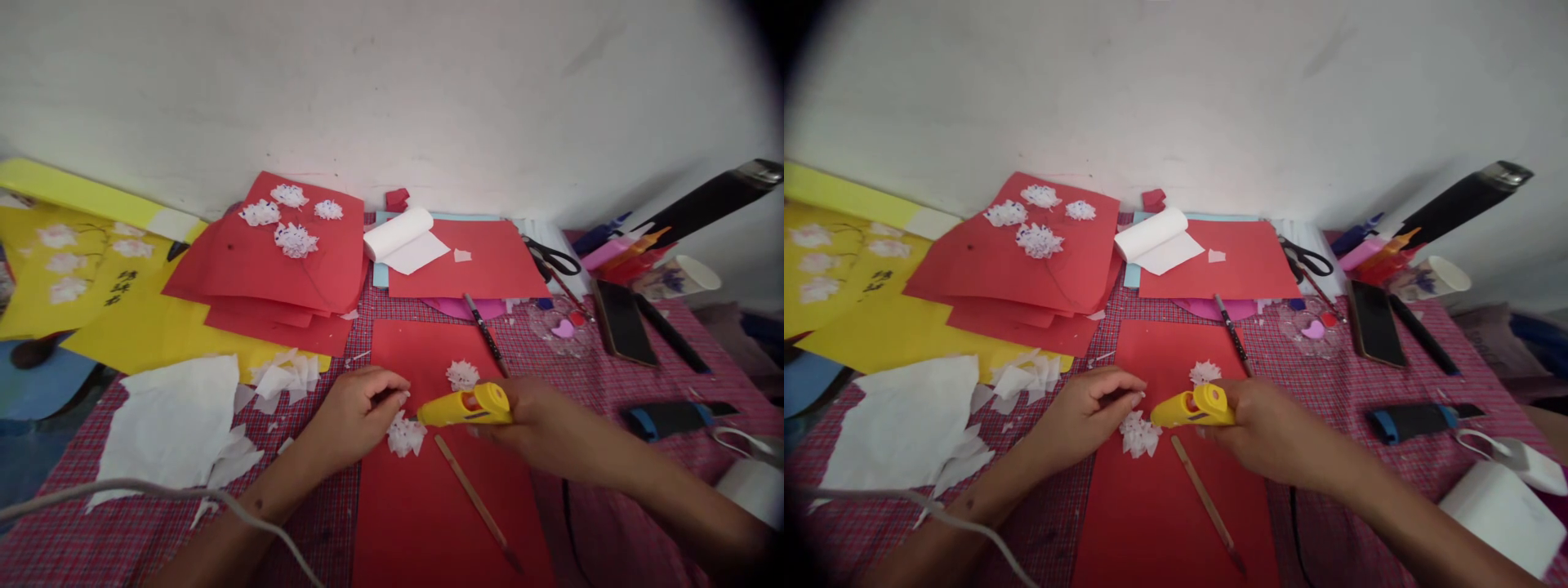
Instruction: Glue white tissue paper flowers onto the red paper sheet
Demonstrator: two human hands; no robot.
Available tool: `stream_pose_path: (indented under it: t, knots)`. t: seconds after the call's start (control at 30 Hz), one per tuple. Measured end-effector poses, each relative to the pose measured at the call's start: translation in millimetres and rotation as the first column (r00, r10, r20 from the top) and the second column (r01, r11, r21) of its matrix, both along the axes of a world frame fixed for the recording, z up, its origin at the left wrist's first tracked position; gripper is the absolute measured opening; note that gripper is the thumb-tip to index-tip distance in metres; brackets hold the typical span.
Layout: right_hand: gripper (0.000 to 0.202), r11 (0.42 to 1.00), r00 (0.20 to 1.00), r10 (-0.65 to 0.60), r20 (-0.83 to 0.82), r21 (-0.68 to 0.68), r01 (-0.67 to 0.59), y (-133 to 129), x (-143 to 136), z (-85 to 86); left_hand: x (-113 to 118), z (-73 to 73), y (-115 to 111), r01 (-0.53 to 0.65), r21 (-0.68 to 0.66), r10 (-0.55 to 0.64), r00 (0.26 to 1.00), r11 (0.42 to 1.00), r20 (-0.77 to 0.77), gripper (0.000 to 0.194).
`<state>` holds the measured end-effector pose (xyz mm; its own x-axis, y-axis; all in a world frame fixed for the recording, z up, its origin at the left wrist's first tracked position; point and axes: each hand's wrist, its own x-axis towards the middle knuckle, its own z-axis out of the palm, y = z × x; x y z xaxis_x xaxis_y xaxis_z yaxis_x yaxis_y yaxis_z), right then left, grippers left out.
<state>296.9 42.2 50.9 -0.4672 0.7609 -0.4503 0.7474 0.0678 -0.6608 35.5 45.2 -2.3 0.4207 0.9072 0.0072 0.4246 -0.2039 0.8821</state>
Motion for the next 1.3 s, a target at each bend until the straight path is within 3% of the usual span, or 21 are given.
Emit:
stream_pose_path:
  t: [0.3,0.93,1.3]
  knots:
    - [0.015,1.0,0.999,-0.013,-0.045,0.012,0.013,-3.2,3.3,-2.7,2.8,2.3,-0.1,0.132,0.119,-0.122,0.989,0.984,-0.087,0.017]
    - [0.015,0.998,0.999,-0.03,-0.027,0.053,0.031,-5.8,4.3,2.7,8.8,5.6,-3.9,0.205,0.116,-0.159,0.934,0.972,-0.321,0.026]
    - [0.024,0.965,0.962,-0.249,-0.111,-0.117,0.236,-27.6,33.5,8.4,3.2,10.6,-5.7,0.284,0.164,-0.218,0.917,0.945,-0.334,0.024]
